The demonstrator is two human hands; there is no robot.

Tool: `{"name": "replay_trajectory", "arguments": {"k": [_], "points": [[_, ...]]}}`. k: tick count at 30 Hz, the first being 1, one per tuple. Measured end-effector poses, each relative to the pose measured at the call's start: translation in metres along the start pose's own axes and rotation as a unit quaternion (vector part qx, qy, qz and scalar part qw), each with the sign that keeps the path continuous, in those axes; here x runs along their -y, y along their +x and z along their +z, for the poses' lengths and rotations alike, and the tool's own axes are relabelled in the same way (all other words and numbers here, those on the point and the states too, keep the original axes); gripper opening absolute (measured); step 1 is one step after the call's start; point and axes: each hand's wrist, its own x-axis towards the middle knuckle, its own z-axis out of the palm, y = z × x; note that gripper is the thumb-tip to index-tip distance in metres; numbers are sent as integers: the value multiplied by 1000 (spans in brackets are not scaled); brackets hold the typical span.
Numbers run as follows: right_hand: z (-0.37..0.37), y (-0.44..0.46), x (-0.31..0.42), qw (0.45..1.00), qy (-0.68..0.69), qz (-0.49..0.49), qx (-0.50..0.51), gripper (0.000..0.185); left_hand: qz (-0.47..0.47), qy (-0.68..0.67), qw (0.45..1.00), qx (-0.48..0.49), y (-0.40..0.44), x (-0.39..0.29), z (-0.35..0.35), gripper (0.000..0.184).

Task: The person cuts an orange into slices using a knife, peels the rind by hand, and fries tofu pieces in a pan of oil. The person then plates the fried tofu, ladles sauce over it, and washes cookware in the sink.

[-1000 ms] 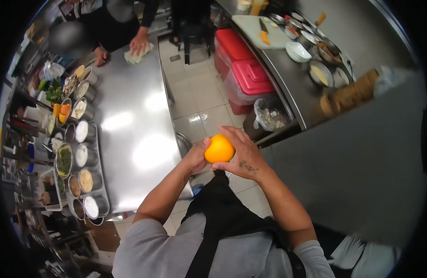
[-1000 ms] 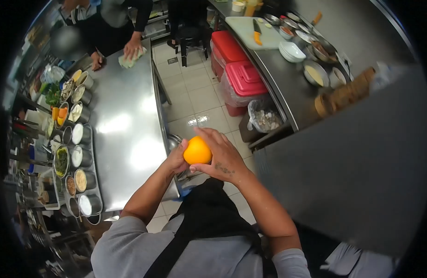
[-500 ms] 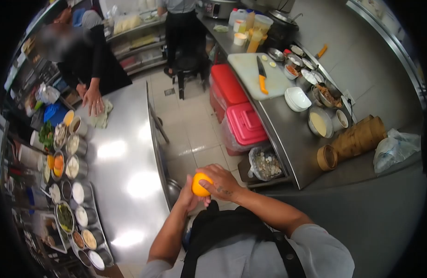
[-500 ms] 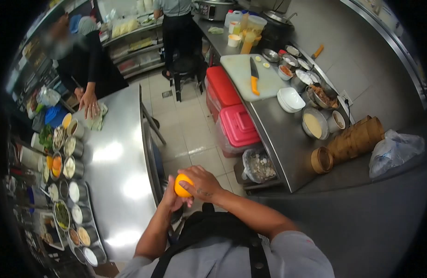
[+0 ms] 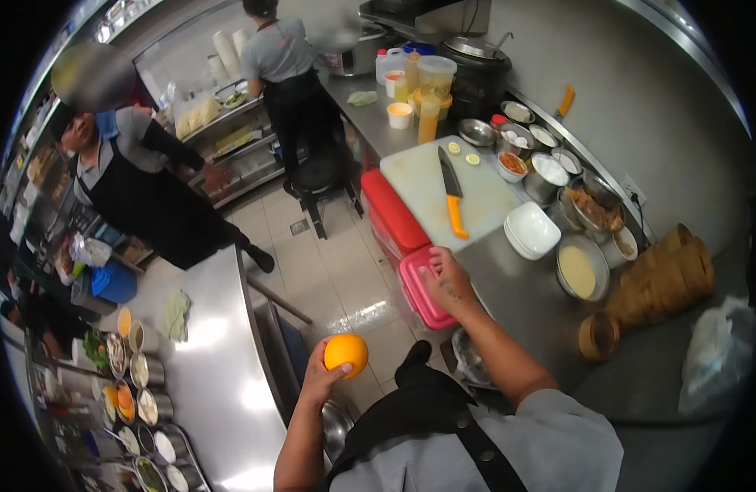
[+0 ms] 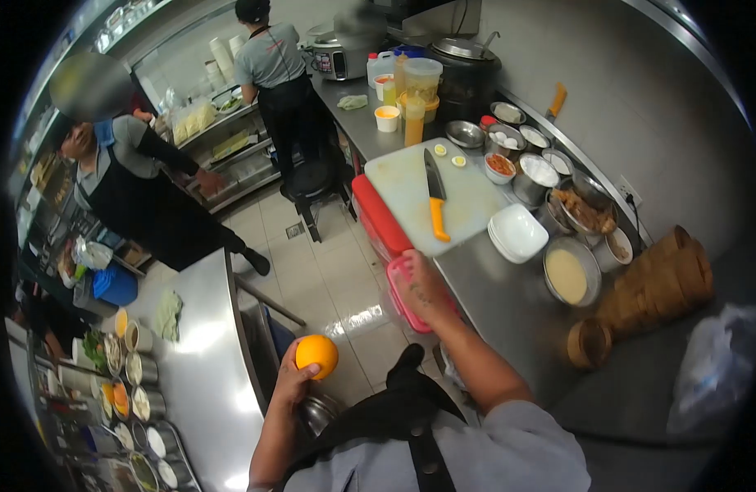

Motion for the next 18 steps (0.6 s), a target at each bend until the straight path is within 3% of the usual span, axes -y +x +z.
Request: {"name": "replay_trajectory", "arguments": {"k": [1,3,7,9,10,11,12,13,14,15,16,17,18], "points": [[-4,27,-21,1000,8,3,0,46,-6,22,1000,5,22,-19,9,66],[-5,72,-57,985,-134,-38,-99,51,10,80,997,11,67,-41,22,67],[-4,144,-89,970,-229,46,-70,54,78,230,969,47,159,-51,28,70],[12,168,-143,956,-269,-37,-112,49,75,157,981,81,202,-56,43,65],[23,178,-182,950,-298,-7,-97,40,119,246,957,102,228,-44,39,64],[30,183,-201,962,-239,-22,-131,36,22,162,982,95,244,-47,50,67],[17,185,-164,988,-120,74,-63,36,42,122,986,108,262,-45,57,70],[22,192,-184,989,-95,106,-42,34,19,155,982,105,278,-51,65,71],[17,195,-194,985,-164,56,-23,33,11,100,987,129,302,-34,64,75],[2,188,-172,988,-149,26,-19,38,91,214,968,95,314,-35,64,75],[-4,183,-176,983,-179,32,-16,47,90,205,970,93,323,-39,64,67],[-4,182,-152,963,-249,96,-22,55,56,151,980,119,337,-29,59,62],[-7,183,-166,960,-228,163,-10,55,26,94,982,161,350,-22,53,58]]}}
